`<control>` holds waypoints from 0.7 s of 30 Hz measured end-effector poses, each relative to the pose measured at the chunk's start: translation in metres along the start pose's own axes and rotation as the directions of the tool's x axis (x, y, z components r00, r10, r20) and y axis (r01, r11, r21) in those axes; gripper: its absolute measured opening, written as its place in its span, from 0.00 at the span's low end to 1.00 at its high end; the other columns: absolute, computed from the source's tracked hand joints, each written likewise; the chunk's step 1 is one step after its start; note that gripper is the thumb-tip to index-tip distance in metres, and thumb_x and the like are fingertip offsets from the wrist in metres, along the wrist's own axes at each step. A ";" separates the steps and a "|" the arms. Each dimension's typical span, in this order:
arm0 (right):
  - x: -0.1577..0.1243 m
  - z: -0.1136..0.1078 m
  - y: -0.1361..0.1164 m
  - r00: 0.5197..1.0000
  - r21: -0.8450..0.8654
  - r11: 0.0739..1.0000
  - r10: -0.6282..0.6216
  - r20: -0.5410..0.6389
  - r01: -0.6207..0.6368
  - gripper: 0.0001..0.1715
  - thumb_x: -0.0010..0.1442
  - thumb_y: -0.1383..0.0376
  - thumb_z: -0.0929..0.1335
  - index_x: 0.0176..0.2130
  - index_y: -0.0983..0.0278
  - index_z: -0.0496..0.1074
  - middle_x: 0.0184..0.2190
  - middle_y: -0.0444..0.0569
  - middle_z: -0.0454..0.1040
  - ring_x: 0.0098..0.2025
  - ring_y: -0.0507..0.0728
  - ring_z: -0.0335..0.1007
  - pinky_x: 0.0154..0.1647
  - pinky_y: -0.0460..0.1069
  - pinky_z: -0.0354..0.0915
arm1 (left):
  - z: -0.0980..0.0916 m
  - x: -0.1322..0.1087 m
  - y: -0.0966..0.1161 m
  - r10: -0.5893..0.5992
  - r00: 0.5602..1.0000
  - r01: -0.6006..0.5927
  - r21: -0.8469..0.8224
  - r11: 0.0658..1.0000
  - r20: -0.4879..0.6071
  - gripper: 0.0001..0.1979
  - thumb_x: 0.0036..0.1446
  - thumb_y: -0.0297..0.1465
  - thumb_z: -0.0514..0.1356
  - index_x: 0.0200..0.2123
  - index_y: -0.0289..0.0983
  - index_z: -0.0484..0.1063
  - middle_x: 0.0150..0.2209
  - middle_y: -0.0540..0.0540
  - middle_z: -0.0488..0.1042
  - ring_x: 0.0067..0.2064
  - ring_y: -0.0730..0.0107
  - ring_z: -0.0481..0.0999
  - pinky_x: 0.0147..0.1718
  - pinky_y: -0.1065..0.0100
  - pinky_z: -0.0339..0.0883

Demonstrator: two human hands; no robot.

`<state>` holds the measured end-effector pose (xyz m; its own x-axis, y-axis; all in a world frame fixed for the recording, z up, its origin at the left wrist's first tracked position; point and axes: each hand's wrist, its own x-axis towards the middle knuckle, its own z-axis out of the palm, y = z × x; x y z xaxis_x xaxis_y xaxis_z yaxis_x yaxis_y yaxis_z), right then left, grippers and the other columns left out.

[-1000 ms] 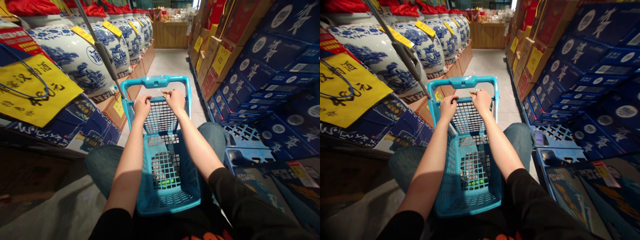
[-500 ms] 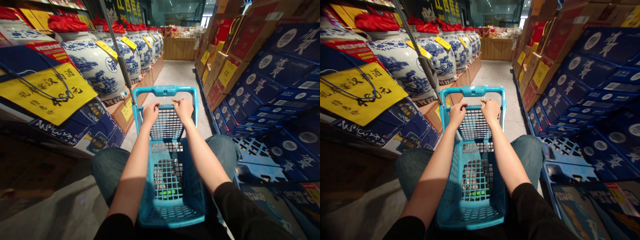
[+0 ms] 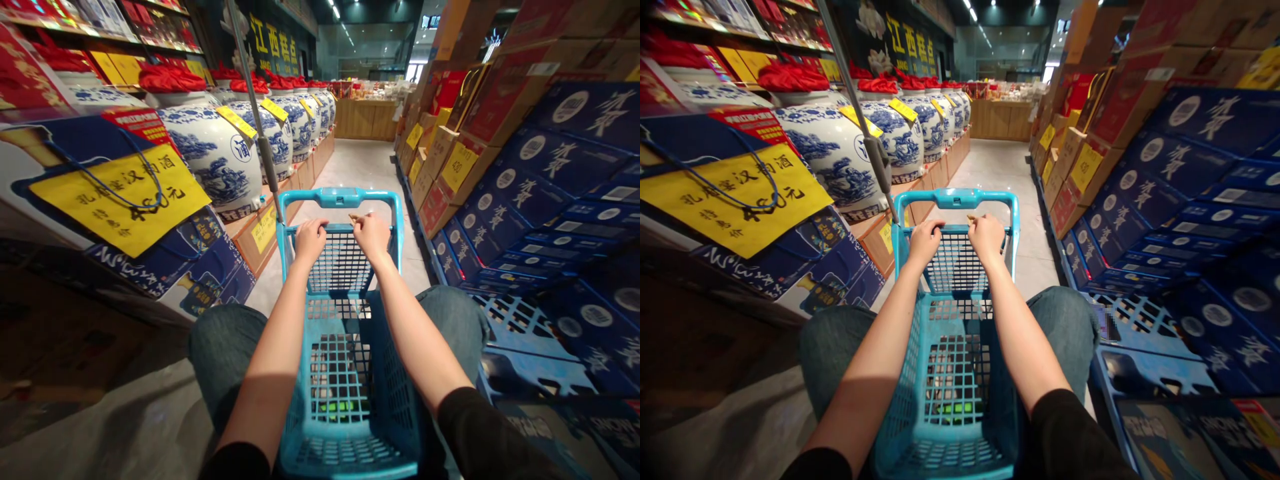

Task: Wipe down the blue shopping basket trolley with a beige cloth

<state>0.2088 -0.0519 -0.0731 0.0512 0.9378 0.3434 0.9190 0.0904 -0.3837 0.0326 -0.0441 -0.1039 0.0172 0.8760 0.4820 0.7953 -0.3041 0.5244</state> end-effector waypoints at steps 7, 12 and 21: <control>-0.005 0.017 -0.016 0.932 0.174 0.923 -0.358 0.053 0.344 0.22 0.71 0.68 0.63 0.53 0.61 0.83 0.56 0.53 0.80 0.57 0.60 0.75 0.56 0.51 0.68 | -0.003 -0.002 0.000 -0.014 1.000 0.014 0.012 1.000 0.004 0.19 0.64 0.20 0.53 0.50 0.38 0.81 0.54 0.41 0.83 0.59 0.54 0.80 0.64 0.54 0.68; 0.003 0.002 0.007 0.998 0.031 0.998 0.054 -0.030 -0.053 0.23 0.71 0.67 0.62 0.48 0.63 0.86 0.50 0.57 0.82 0.51 0.63 0.78 0.49 0.52 0.70 | -0.001 -0.002 -0.001 -0.007 1.000 0.007 0.004 1.000 -0.002 0.18 0.64 0.21 0.54 0.48 0.38 0.81 0.52 0.42 0.84 0.58 0.54 0.81 0.64 0.54 0.69; -0.006 0.026 -0.022 0.935 0.172 0.924 -0.352 0.029 0.343 0.23 0.70 0.69 0.64 0.57 0.60 0.82 0.53 0.54 0.81 0.54 0.59 0.78 0.56 0.49 0.70 | 0.001 -0.001 -0.008 -0.001 0.999 0.002 0.010 1.000 -0.034 0.18 0.63 0.21 0.54 0.46 0.42 0.81 0.51 0.44 0.85 0.56 0.55 0.82 0.63 0.54 0.71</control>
<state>0.1783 -0.0508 -0.0886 -0.2875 0.8552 0.4312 0.7993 0.4623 -0.3839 0.0269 -0.0424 -0.1095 -0.0047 0.8631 0.5050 0.8015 -0.2987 0.5180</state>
